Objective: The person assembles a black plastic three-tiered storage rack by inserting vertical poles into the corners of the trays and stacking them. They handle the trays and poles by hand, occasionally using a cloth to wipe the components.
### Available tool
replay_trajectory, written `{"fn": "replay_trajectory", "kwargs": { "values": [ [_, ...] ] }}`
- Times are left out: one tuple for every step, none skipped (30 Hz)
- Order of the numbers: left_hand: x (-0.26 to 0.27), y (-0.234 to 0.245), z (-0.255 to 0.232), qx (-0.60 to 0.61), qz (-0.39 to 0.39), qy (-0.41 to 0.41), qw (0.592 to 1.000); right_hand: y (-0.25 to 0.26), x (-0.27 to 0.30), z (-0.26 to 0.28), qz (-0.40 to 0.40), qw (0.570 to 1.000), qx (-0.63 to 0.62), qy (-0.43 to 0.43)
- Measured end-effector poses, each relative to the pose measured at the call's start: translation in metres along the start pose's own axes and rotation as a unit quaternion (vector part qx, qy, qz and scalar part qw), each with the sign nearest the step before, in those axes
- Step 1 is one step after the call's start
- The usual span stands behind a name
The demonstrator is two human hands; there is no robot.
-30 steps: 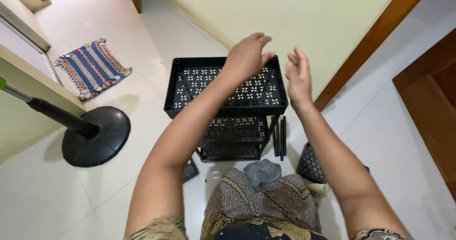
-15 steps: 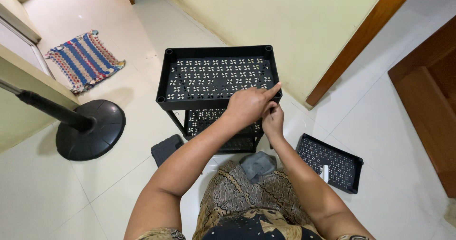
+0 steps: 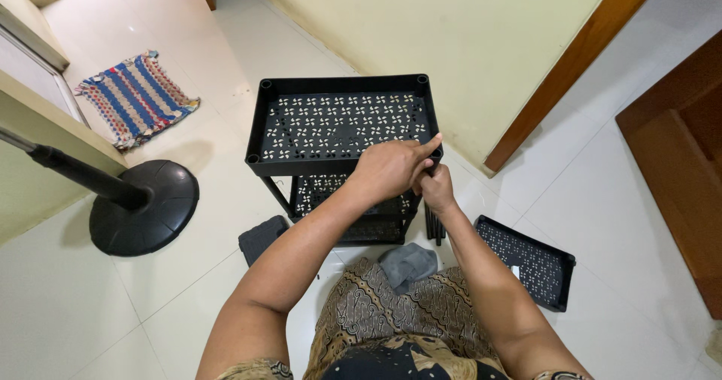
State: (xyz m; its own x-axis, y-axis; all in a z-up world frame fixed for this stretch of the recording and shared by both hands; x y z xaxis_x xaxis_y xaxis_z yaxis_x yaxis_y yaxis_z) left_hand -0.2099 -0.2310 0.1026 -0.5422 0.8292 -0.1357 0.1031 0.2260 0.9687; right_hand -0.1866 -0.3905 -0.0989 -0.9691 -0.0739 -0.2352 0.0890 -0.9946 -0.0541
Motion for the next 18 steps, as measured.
{"fn": "replay_trajectory", "kwargs": {
  "values": [
    [0.0,-0.001,0.0,-0.002,-0.002,0.0,1.0,0.0,0.001,0.001,-0.002,1.0,0.008,0.004],
    [0.0,-0.002,0.0,-0.005,-0.005,-0.001,1.0,-0.001,0.001,0.001,-0.003,1.0,0.015,0.007],
    [0.0,-0.003,0.0,-0.013,-0.01,-0.002,1.0,-0.002,0.001,-0.001,-0.025,0.999,0.024,0.007],
    [0.0,-0.004,0.0,-0.021,-0.016,-0.003,1.0,-0.003,0.0,-0.002,-0.046,0.998,0.033,0.006],
    [0.001,-0.005,0.0,-0.028,-0.02,-0.004,0.999,-0.004,0.002,-0.004,-0.067,0.997,0.042,0.004],
    [0.002,-0.007,0.0,-0.033,-0.024,-0.007,0.999,-0.005,0.002,-0.007,-0.059,0.998,0.037,-0.003],
    [0.001,-0.008,0.0,-0.039,-0.029,-0.011,0.999,-0.003,0.0,-0.008,-0.05,0.998,0.031,-0.009],
    [0.0,-0.008,-0.001,-0.045,-0.034,-0.015,0.998,0.0,-0.001,-0.008,-0.041,0.999,0.025,-0.014],
    [-0.001,-0.008,0.0,-0.051,-0.035,-0.015,0.998,0.001,-0.003,-0.006,-0.018,0.998,0.051,-0.034],
    [-0.002,-0.008,0.001,-0.058,-0.036,-0.015,0.998,0.004,-0.005,-0.003,0.005,0.996,0.076,-0.054],
    [-0.001,-0.009,0.001,-0.062,-0.037,-0.014,0.997,0.006,-0.004,0.003,0.029,0.991,0.103,-0.076],
    [0.001,-0.01,0.001,-0.064,-0.044,-0.023,0.997,0.007,-0.002,0.014,0.08,0.988,0.11,-0.074],
    [0.002,-0.009,0.001,-0.066,-0.052,-0.035,0.996,0.011,0.001,0.031,0.129,0.982,0.117,-0.071],
    [0.002,-0.008,0.001,-0.068,-0.059,-0.046,0.995,0.014,0.003,0.05,0.178,0.974,0.125,-0.068],
    [0.002,-0.009,0.002,-0.06,-0.048,-0.043,0.996,0.024,0.001,0.072,0.135,0.97,0.179,-0.088],
    [0.001,-0.01,0.003,-0.051,-0.036,-0.039,0.997,0.031,-0.003,0.096,0.092,0.962,0.232,-0.109],
    [0.0,-0.01,0.003,-0.044,-0.025,-0.035,0.998,0.039,-0.007,0.121,-0.01,0.972,0.204,-0.119],
    [0.0,-0.008,0.005,-0.027,-0.031,-0.031,0.999,0.044,-0.01,0.145,-0.112,0.97,0.172,-0.127]
  ]
}}
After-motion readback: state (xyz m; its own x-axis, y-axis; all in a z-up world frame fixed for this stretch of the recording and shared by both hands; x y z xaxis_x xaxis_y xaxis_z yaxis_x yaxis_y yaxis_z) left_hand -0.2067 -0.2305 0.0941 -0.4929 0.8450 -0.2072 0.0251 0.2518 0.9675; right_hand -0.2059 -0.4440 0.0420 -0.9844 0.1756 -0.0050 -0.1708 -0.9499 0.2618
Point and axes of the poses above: each hand's wrist, its own x-axis away from the middle knuckle, its own y-axis out of the back of the hand, z = x × y, the point moved 4 cm from there along -x, towards the middle knuckle, and after that the axes turned 14 degrees about z, right-handed, at the moved point
